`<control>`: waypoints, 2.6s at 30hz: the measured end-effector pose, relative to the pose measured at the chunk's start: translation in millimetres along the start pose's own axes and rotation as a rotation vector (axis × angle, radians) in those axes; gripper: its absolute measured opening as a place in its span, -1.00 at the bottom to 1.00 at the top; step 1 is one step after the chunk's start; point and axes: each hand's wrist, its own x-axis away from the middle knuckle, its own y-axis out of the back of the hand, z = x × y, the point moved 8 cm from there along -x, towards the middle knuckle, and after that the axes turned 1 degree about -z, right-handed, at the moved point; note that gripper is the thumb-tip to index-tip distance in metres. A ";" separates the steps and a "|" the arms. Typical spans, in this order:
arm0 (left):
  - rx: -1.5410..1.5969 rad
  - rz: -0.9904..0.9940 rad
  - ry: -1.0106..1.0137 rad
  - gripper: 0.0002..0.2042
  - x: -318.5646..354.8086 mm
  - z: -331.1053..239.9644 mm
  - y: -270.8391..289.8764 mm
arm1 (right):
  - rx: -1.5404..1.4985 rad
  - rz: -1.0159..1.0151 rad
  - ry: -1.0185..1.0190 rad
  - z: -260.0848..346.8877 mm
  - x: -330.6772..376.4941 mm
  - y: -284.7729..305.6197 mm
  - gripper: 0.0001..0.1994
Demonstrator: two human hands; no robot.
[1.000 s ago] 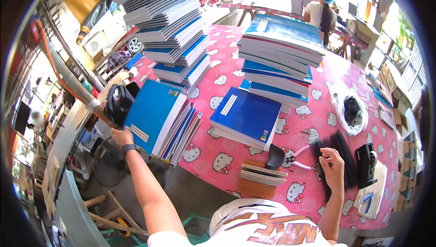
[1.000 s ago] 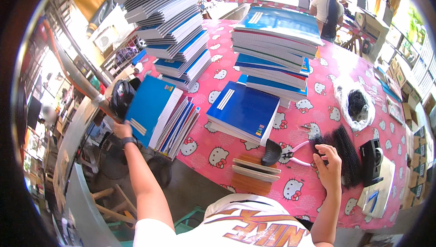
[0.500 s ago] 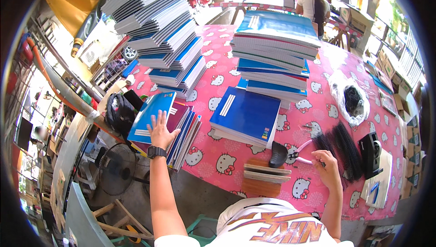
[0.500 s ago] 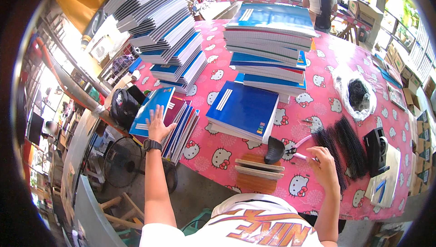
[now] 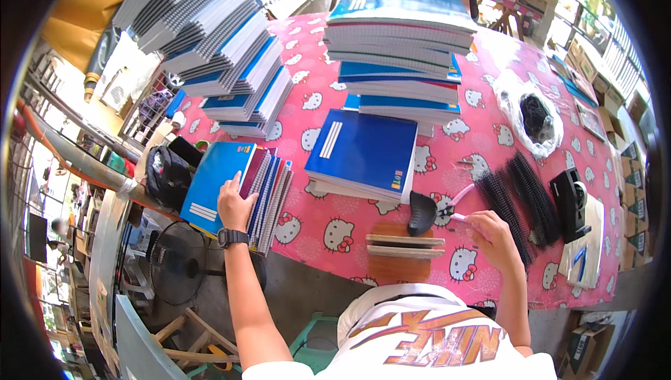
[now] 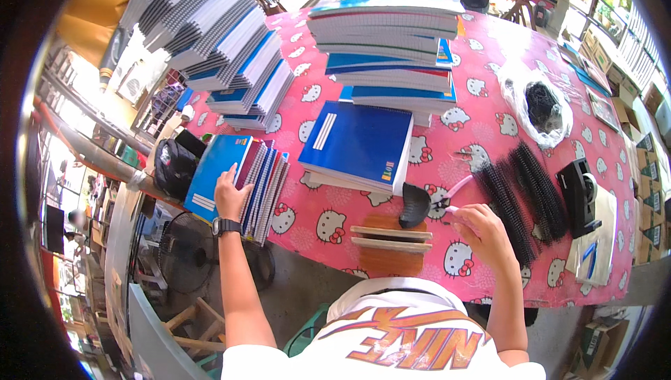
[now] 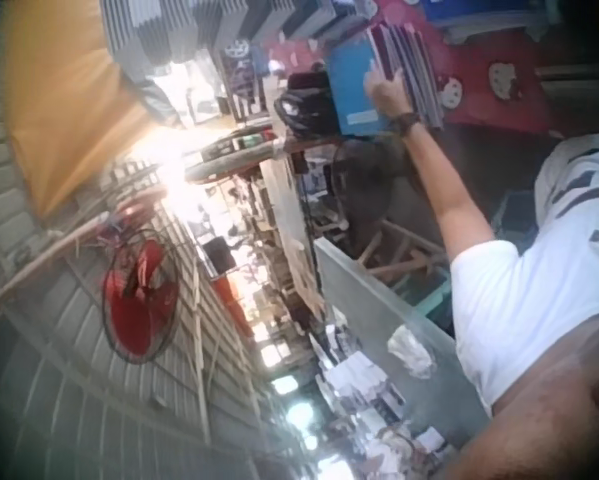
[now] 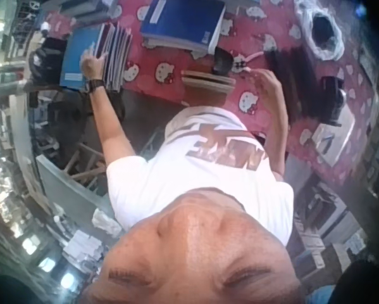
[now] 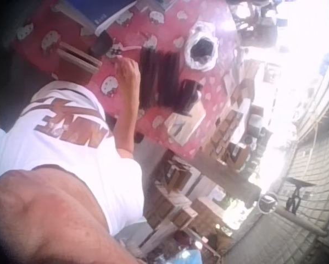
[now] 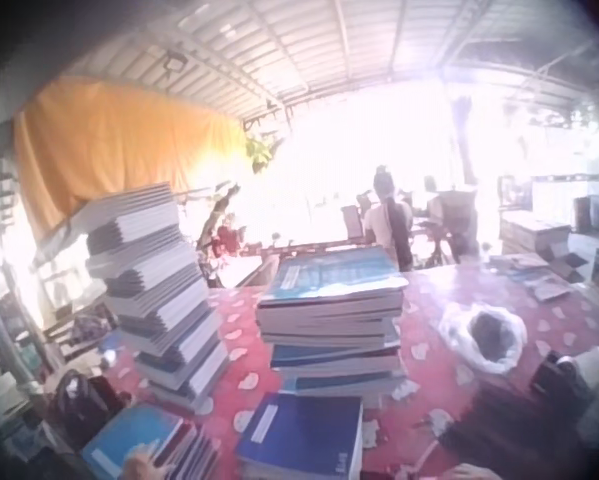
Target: The person assembles spiral-bound notebooks by aligning stacks of pages and covers, threading plastic spiral coils through pre-punched holes, and trimming the ends with a tool.
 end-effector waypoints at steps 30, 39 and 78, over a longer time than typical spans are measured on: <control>0.493 0.312 -0.726 -0.73 37.1 -279.0 -94.3 | -0.038 0.027 0.051 -12.2 34.2 -28.2 -0.70; 0.523 0.493 -0.708 -0.77 20.9 -282.0 -97.1 | -0.104 -0.024 0.171 4.7 13.1 -30.0 -0.72; 1.798 0.328 -0.212 -0.76 110.0 -233.8 35.3 | -0.561 0.036 0.005 -33.9 33.9 -22.2 -0.64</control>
